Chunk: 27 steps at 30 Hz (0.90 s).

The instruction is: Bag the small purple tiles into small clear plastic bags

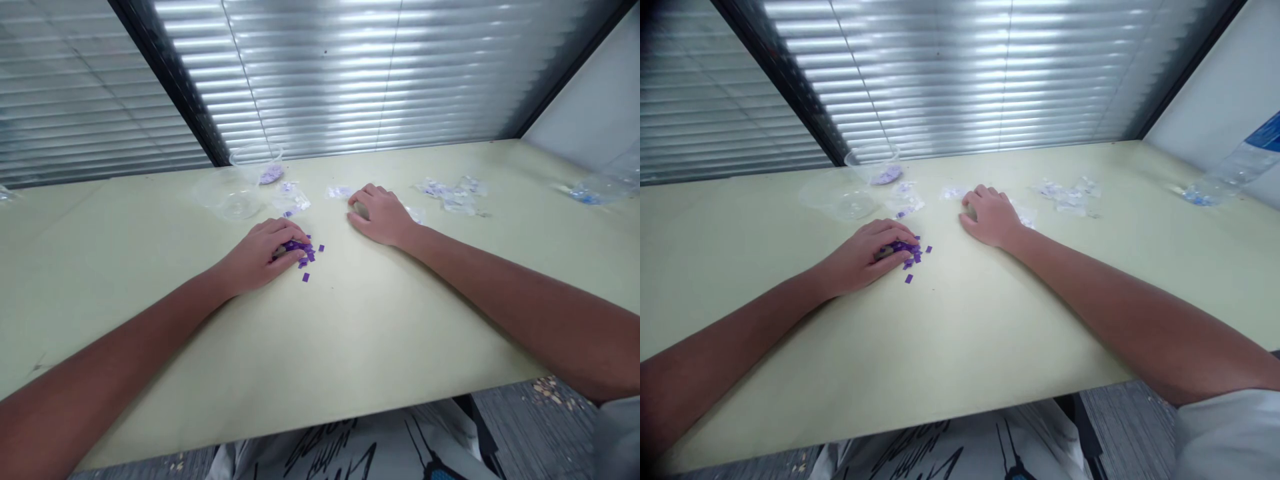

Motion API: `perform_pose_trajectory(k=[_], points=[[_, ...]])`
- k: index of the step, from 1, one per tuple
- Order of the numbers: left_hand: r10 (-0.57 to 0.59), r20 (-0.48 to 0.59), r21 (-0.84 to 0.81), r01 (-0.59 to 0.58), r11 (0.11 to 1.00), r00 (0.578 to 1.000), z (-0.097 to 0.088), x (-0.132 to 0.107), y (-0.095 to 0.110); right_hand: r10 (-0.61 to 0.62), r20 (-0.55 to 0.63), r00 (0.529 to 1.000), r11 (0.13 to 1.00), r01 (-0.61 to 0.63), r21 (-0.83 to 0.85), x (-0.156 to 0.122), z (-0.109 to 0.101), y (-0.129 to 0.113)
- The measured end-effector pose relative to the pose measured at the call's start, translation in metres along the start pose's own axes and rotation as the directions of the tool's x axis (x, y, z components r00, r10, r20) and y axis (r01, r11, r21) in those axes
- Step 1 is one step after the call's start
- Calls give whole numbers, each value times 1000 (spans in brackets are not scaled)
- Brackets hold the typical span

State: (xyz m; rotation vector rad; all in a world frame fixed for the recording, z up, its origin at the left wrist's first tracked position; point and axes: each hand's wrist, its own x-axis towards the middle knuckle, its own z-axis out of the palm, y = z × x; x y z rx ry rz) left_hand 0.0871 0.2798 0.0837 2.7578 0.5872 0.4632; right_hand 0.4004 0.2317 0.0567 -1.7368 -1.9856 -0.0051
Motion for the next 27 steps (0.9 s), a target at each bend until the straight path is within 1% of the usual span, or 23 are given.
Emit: perform_pose_trajectory(k=[10,19,27], points=[[-28,-66,19,29,999,997,3,-1,-1,39,-21,999,999,-39,-19,0,1,-2],[-19,-43,1,19,1000,999,3,-1,-3,5,3,1000,1000,-5,-15,1,1,-1],[-23,-34,12,23,1000,999,2,-2,0,-9,-4,1000,1000,8,-9,1,3,1]])
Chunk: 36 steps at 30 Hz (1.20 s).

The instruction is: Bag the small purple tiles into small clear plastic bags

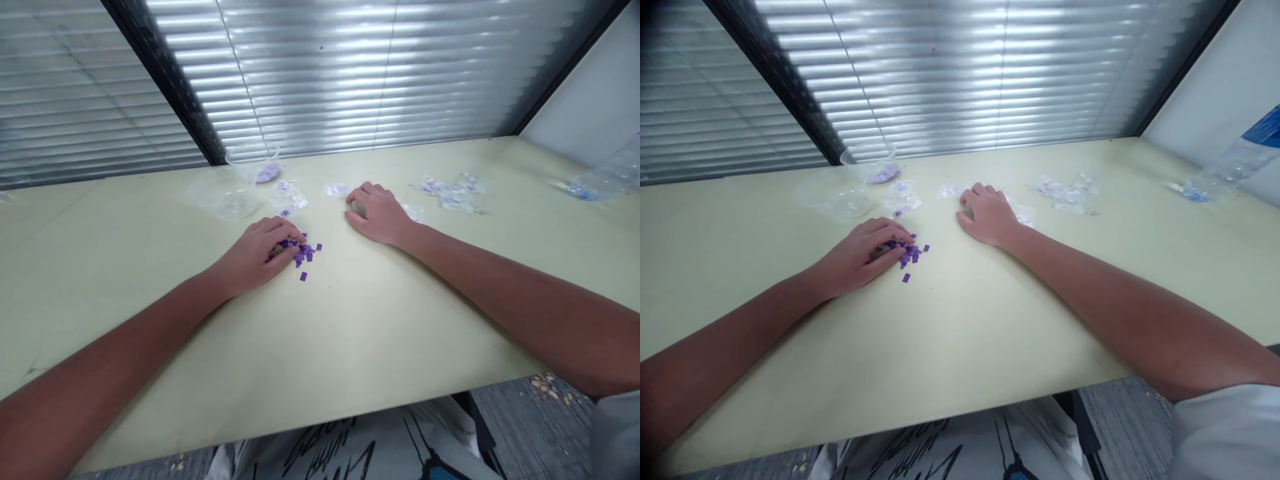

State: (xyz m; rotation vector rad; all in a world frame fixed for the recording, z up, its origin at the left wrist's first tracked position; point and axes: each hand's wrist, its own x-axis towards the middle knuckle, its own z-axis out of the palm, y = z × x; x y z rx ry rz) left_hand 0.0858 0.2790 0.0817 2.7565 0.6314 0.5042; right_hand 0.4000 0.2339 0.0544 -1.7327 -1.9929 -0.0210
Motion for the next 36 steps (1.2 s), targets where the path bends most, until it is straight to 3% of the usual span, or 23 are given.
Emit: perform_pose_trajectory(k=[36], points=[[-7,11,15,6,1000,1000,1,-2,-3,17,12,1000,1000,-17,-1,0,-1,-4]])
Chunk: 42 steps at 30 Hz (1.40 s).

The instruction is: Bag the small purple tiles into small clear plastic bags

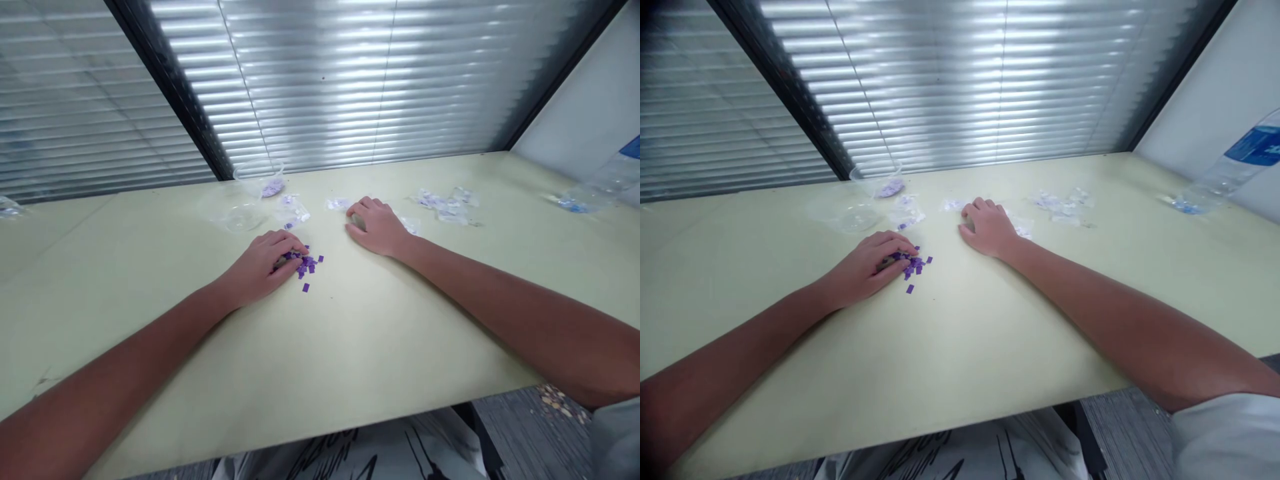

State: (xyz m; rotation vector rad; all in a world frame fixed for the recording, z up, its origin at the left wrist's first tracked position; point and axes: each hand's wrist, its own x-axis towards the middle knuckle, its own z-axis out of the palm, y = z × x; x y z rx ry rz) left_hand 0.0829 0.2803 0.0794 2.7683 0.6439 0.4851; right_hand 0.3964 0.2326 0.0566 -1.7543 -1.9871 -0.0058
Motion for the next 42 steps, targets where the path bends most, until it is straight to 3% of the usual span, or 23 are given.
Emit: perform_pose_trajectory(k=[42], points=[[0,-7,-12,0,1000,1000,0,1,1,4,9,1000,1000,-4,1,0,1,2]])
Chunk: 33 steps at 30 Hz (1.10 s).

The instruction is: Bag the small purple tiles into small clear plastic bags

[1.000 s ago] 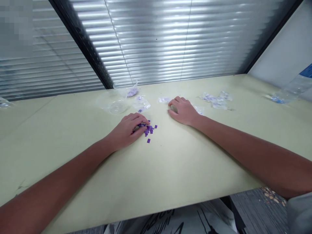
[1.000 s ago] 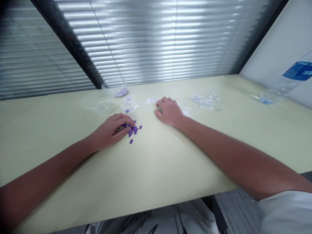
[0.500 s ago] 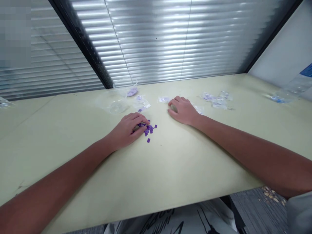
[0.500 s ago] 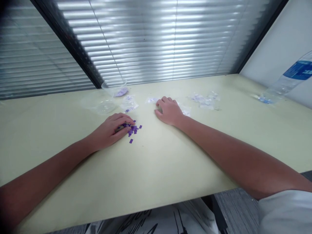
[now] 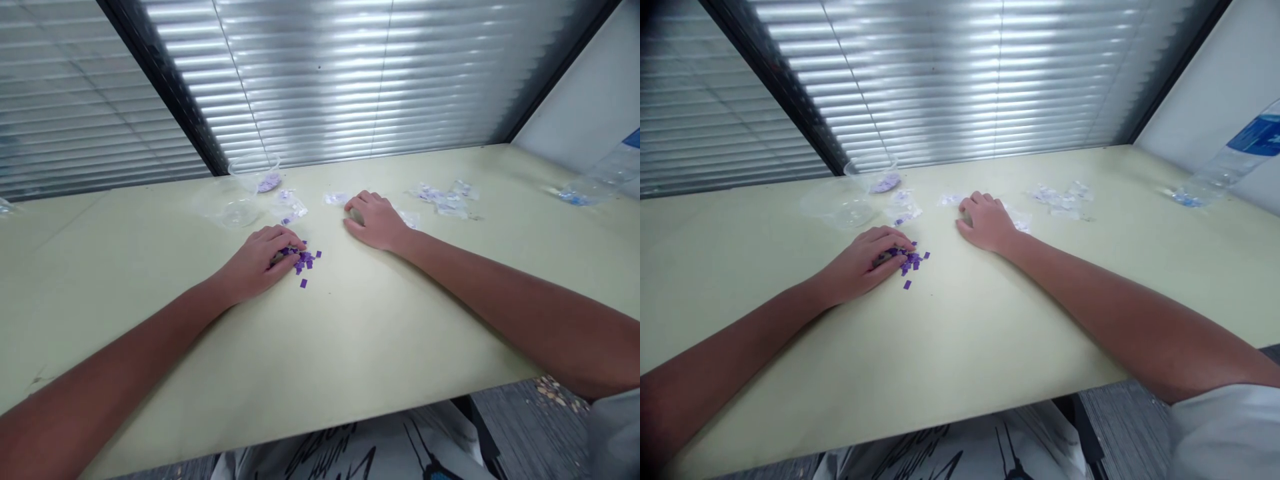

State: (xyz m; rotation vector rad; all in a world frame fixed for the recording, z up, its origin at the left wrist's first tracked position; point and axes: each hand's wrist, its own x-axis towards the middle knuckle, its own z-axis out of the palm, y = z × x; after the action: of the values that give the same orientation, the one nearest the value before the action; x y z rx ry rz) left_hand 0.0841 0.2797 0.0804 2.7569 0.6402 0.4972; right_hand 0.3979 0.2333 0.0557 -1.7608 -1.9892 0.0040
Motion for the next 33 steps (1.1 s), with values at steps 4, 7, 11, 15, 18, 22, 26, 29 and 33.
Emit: perform_pose_trajectory(k=[4,7,11,15,18,22,26,29,33], points=[[3,2,-7,-3,1000,1000,0,0,0,-6,-3,1000,1000,6,-4,0,0,1],[-6,-1,-6,6,1000,1000,0,0,-1,-7,-10,1000,1000,7,2,0,1,1],[-4,18,6,4,1000,1000,0,0,-2,-8,-20,1000,1000,8,6,0,1,0],[-9,18,6,9,1000,1000,-1,-1,-1,-8,-20,1000,1000,9,7,0,2,-1],[-11,16,5,11,1000,1000,-1,-1,0,-7,-18,1000,1000,7,8,0,2,-1],[-11,15,1,11,1000,1000,-2,-1,2,-16,-23,1000,1000,16,9,0,2,0],[-11,18,-3,11,1000,1000,-2,-1,2,-22,-25,999,1000,22,10,0,3,1],[-9,16,-4,9,1000,1000,-2,-1,2,-21,-26,999,1000,21,4,0,3,0],[0,13,-9,0,1000,1000,-3,-2,2,-11,-17,1000,1000,11,6,0,2,-1]])
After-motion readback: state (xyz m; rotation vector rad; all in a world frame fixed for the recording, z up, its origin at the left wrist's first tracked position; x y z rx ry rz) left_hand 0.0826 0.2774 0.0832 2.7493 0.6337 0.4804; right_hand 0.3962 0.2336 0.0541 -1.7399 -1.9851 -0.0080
